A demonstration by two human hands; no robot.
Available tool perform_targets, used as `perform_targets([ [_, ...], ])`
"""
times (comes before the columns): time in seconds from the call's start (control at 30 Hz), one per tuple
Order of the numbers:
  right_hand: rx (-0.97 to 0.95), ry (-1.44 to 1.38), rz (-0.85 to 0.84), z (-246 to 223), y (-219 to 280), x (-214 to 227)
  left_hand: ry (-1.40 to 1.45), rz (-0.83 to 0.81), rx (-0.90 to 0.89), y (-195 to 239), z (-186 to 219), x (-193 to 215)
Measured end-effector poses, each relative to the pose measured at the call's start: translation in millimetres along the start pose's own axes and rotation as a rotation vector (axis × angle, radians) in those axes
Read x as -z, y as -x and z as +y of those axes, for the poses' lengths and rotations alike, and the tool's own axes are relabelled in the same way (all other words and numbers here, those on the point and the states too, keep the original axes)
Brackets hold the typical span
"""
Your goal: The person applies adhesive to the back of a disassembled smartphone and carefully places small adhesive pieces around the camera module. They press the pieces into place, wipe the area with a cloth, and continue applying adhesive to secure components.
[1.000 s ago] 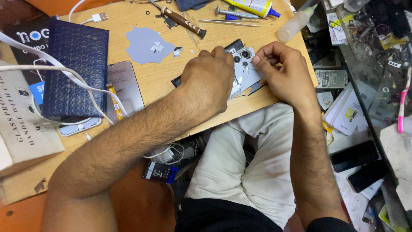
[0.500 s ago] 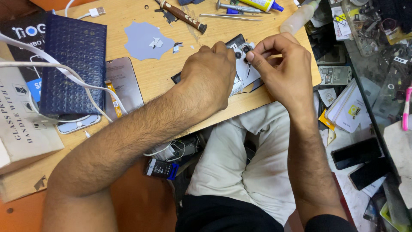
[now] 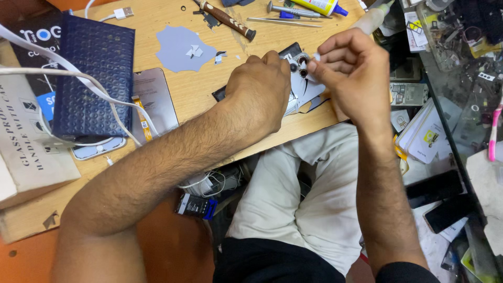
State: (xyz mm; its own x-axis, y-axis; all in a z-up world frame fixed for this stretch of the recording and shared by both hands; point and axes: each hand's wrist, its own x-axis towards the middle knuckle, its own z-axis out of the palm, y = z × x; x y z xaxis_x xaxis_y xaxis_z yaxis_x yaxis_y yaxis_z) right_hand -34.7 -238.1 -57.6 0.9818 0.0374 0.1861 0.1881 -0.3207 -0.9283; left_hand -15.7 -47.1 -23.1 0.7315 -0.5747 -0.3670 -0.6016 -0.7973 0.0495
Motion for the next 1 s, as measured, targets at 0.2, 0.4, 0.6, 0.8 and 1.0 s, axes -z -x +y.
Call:
perform_targets([
  [0.2, -0.042, -0.448, 0.107, -27.8, -6.1, 26.9, -0.009, -0.033, 0.02, -0.1, 1.2, 1.6],
  [0.4, 0.026, -0.258, 0.045, -35.7, -34.0, 10.5, -0.031, 0.082, 0.136, 2.3, 12.3, -9.5],
  [0.6, 0.097, -0.219, -0.279, -31.0, -77.1, -37.4, -0.239, 0.317, 0.412, 22.2, 50.0, -10.7],
  [0.8, 0.103, 0.019, -0.576, -40.1, -100.8, -100.8, -0.231, 0.321, 0.377, 39.3, 69.7, -5.3],
  [1.0, 0.328, -0.08, -0.47, -30.4, -96.9, -81.8, -0.158, 0.278, 0.261, 26.8, 40.4, -5.7],
])
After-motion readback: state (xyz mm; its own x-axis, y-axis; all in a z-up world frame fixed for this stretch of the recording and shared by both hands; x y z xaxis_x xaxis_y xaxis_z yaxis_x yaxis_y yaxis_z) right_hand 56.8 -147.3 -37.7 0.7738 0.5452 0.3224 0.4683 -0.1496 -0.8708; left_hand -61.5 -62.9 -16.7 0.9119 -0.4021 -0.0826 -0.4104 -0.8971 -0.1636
